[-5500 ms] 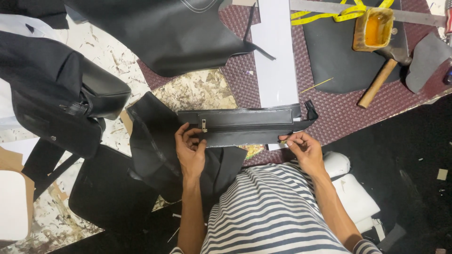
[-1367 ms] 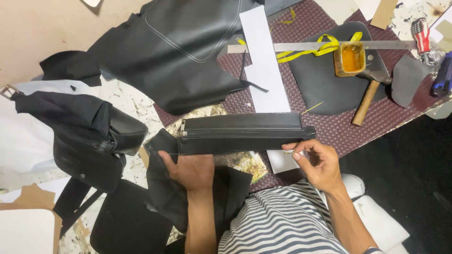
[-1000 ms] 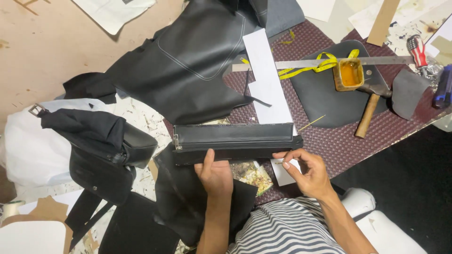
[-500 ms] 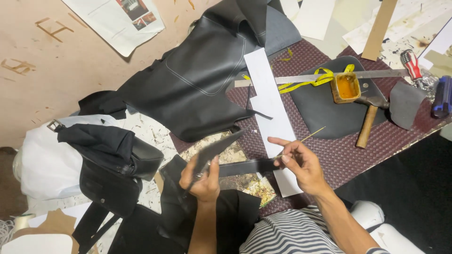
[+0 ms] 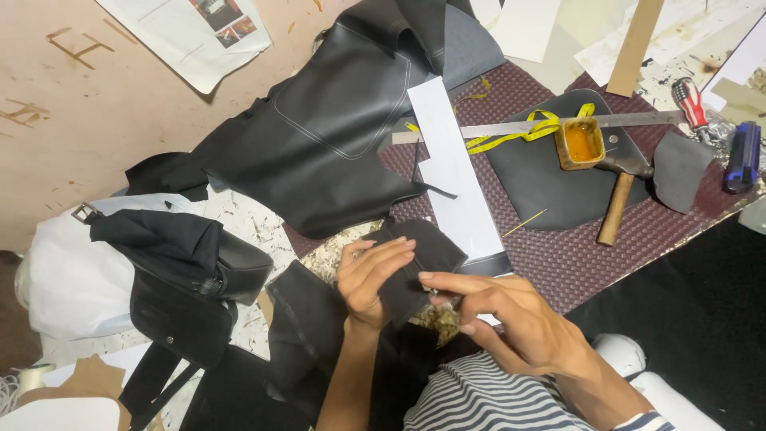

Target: Assembling a leather bag component by applying adhesive and attaching leather strips to a zippered panel

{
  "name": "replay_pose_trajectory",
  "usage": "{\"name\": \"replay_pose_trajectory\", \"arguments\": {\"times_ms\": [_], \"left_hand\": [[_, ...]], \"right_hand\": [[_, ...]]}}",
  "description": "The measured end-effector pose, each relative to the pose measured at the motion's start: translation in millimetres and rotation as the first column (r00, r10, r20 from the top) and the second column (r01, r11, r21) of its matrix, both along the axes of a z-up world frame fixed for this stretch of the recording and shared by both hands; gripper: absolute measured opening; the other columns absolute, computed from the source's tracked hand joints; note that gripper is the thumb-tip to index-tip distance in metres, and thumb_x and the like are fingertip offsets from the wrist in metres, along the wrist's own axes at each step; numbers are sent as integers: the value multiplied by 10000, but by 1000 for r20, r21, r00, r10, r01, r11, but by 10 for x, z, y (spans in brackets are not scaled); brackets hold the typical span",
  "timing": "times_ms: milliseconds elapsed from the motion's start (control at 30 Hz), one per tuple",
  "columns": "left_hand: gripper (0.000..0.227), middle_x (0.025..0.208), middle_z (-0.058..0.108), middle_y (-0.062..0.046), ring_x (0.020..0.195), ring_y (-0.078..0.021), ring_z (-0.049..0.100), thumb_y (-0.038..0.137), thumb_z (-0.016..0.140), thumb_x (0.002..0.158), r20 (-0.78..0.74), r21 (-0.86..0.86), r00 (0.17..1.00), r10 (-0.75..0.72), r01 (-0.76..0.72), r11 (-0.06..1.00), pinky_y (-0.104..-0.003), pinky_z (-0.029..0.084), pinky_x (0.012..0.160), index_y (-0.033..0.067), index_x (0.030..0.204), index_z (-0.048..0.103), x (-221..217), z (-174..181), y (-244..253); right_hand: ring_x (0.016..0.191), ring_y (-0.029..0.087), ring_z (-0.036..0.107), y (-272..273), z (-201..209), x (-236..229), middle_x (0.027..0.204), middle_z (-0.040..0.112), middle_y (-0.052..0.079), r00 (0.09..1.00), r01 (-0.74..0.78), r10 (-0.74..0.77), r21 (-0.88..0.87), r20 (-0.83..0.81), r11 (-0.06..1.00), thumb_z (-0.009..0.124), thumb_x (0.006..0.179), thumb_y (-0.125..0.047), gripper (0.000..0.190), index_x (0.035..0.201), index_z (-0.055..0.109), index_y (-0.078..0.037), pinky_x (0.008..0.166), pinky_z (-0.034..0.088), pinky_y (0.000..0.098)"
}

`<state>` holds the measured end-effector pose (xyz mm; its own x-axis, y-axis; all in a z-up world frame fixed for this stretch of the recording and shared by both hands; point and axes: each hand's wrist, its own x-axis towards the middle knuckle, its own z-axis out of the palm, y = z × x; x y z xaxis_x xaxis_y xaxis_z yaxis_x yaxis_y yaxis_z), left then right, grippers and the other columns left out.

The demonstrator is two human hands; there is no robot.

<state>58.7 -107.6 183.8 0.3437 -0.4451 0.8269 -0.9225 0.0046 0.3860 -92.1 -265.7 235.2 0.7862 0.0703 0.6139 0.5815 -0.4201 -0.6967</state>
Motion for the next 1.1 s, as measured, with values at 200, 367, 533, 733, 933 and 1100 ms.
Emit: {"name": "replay_pose_trajectory", "arguments": {"times_ms": [200, 367, 533, 733, 933, 1100], "left_hand": [[400, 978, 793, -75, 935, -225, 794, 168, 403, 1091, -24, -8, 1000, -20, 20, 1000, -339, 448, 878, 51, 925, 748, 108, 63, -160], [650, 1373, 594, -150, 1270, -304, 612, 322, 791, 865, -198, 155, 979, 43, -12, 988, -453, 403, 1137, 27, 1361, 491, 118, -65, -29], [667, 1412, 591, -216, 1306, -361, 608, 246, 700, 830, -886, -118, 432, -165, 132, 984, -488, 493, 1127, -13, 1403, 478, -89, -266, 257], [814, 1416, 549, -285, 1335, -402, 528, 588, 337, 1047, -523, -819, -463, -716, 38, 573, -486, 427, 1155, -95, 1484, 409, 53, -389, -7], [394, 1046, 687, -175, 979, -360, 659, 147, 703, 803, -782, -490, -303, -544, -242, 838, -514, 567, 862, 5, 1156, 600, 282, -326, -116], [518, 1109, 704, -192, 1002, -325, 688, -83, 737, 747, -929, -334, -89, -358, -214, 918, -428, 586, 888, -31, 1244, 601, 355, -445, -130]], "right_hand": [[938, 336, 741, -38, 108, 37, 1311, 651, 274, 997, 61, -66, -96, -49, 994, 405, 1061, -131, 115, 1006, 466, -50, 826, 590, 408], [1092, 389, 727, -173, 85, 118, 1259, 660, 287, 984, 172, -177, -127, -30, 977, 432, 1044, -98, 99, 995, 454, -14, 901, 597, 416], [1143, 408, 727, -279, 45, 66, 1245, 666, 299, 970, 243, -243, -67, 20, 968, 437, 1035, -67, 70, 1003, 467, -12, 948, 608, 414], [938, 373, 724, -123, -153, 24, 1271, 620, 334, 993, 83, -71, -129, 97, 988, 414, 1051, -86, 80, 1000, 436, -29, 789, 587, 427], [748, 280, 647, -17, -410, -149, 1342, 647, 215, 992, 42, -62, -182, -106, 982, 480, 1029, -69, 86, 947, 460, -59, 719, 549, 396], [858, 275, 737, -28, -481, -194, 1371, 669, 161, 959, 75, -97, -92, -268, 993, 454, 1061, -178, 212, 901, 511, -51, 958, 553, 494]]}}
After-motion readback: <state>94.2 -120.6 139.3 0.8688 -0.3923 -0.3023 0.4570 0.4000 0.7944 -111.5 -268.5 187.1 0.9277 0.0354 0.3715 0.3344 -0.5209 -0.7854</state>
